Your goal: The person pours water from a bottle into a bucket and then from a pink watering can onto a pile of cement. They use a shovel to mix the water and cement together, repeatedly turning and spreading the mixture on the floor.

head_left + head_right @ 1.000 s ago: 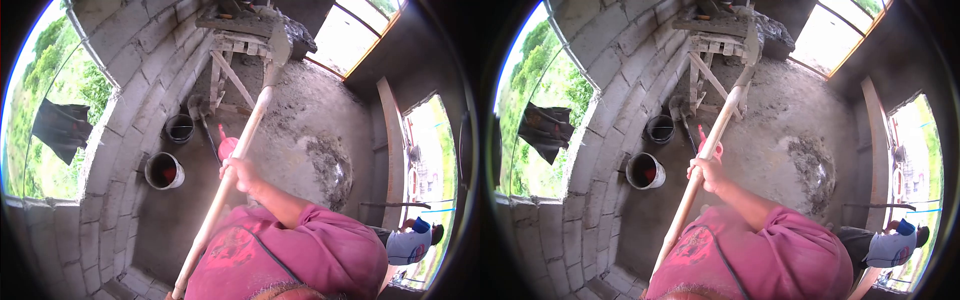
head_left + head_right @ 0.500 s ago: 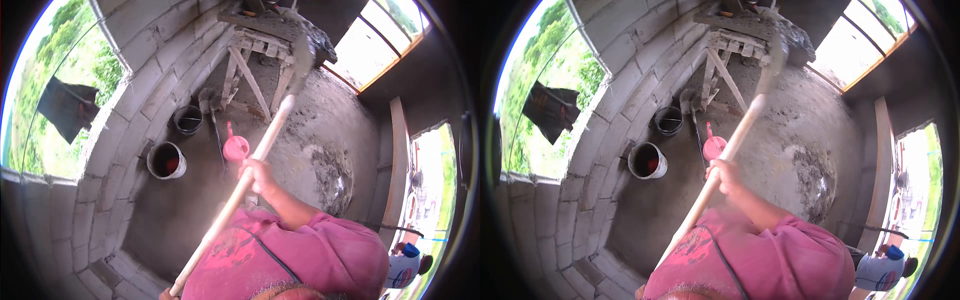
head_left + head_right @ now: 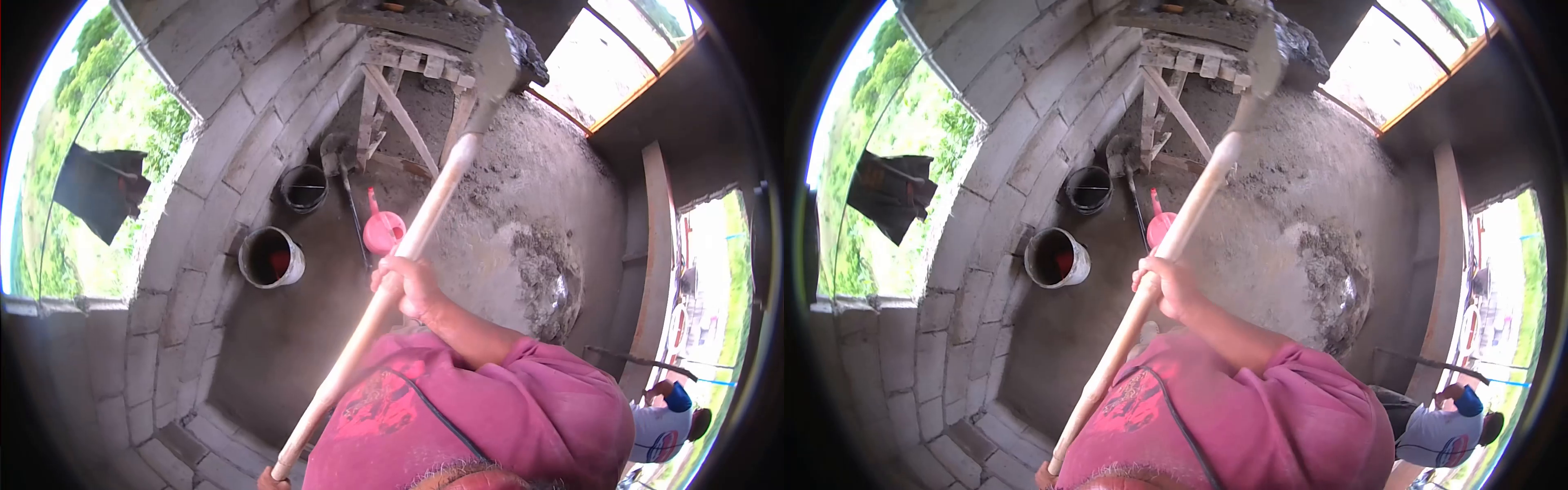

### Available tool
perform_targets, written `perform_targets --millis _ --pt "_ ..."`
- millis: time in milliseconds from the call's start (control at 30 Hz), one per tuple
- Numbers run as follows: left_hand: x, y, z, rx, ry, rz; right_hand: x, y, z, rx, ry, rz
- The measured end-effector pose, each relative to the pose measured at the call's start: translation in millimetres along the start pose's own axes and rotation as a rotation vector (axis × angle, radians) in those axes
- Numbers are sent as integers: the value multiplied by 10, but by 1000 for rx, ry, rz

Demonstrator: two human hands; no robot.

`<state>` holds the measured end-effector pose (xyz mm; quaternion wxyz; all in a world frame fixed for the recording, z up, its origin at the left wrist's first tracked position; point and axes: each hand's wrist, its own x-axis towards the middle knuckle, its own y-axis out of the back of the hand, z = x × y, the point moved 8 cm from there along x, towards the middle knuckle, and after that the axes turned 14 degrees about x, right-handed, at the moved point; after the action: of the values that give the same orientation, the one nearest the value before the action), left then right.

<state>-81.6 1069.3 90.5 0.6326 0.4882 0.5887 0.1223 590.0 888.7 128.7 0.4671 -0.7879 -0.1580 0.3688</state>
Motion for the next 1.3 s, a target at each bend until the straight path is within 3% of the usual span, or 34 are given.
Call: perform_targets --millis 233,567,867,1000,1167,1300 --pt "62 -13 334 -85 -19 -8 199 117 -105 -38 40 42" --pt "208 -91 456 -26 -79 297 27 648 -357 -167 187 321" --pt "-7 95 -82 45 -54 513 -87 254 201 -49 11 165" --pt "6 -566 -458 -87 -102 113 -53 28 189 -71 -13 90" --pt "87 -335 -178 -101 -30 -24 -5 -26 104 -170 -9 109" --pt "114 -251 -12 -87 -7 -76 -18 -79 252 -82 -12 71"
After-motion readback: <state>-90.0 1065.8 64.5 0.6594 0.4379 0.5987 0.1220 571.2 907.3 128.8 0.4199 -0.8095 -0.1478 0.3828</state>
